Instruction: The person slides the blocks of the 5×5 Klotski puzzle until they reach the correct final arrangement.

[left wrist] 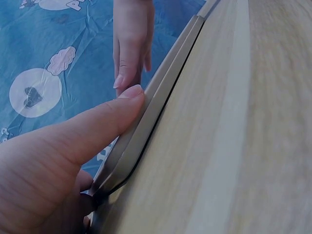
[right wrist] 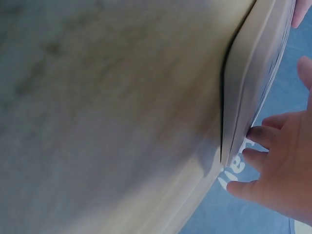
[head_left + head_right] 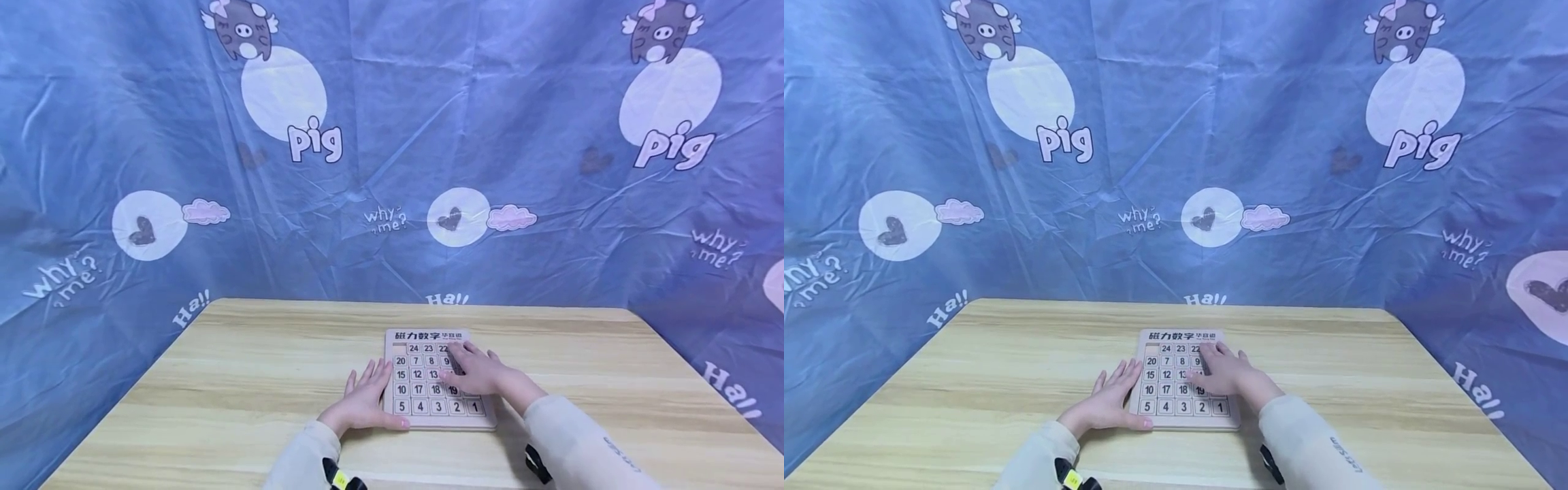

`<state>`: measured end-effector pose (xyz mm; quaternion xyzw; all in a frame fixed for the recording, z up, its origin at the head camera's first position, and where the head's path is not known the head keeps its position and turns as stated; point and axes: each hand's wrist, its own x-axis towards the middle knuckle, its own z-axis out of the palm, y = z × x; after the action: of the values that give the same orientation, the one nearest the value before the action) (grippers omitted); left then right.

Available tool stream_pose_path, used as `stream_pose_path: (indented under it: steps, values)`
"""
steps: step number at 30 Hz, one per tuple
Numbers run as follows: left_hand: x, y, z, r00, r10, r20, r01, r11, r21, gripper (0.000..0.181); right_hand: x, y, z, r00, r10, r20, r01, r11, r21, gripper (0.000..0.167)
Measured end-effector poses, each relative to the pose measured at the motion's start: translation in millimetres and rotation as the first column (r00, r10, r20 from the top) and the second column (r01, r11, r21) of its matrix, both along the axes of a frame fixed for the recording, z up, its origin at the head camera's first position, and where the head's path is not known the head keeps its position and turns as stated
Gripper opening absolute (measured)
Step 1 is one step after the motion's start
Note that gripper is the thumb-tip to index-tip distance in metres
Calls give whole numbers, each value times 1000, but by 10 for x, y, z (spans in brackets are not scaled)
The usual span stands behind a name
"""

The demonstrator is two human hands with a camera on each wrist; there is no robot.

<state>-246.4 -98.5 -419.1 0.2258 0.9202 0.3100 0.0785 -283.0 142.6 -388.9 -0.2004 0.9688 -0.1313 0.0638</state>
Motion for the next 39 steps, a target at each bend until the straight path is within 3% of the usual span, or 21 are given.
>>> stream_pose_path:
  steps: [19,24,27,31,39]
  values:
    - [-5,-11,1,1000,-3,-7,3,1000,1,110,-17,-192,-14,1000,26,9,-26,999,-23,75]
    - [2,-7,-1,1000,-4,-8,4,1000,0,110,41,-161,37,999,49,-8,-49,998,-32,73]
    - [13,0,-15,1000,-4,-7,4,1000,-3,110,160,-96,82,996,85,-33,-85,996,-17,72]
    - [10,-3,-7,1000,-4,-7,4,1000,3,110,420,21,173,988,151,-43,-151,988,16,73]
    - [8,-7,10,1000,-3,2,3,1000,1,111,879,243,251,972,230,36,-231,973,11,73]
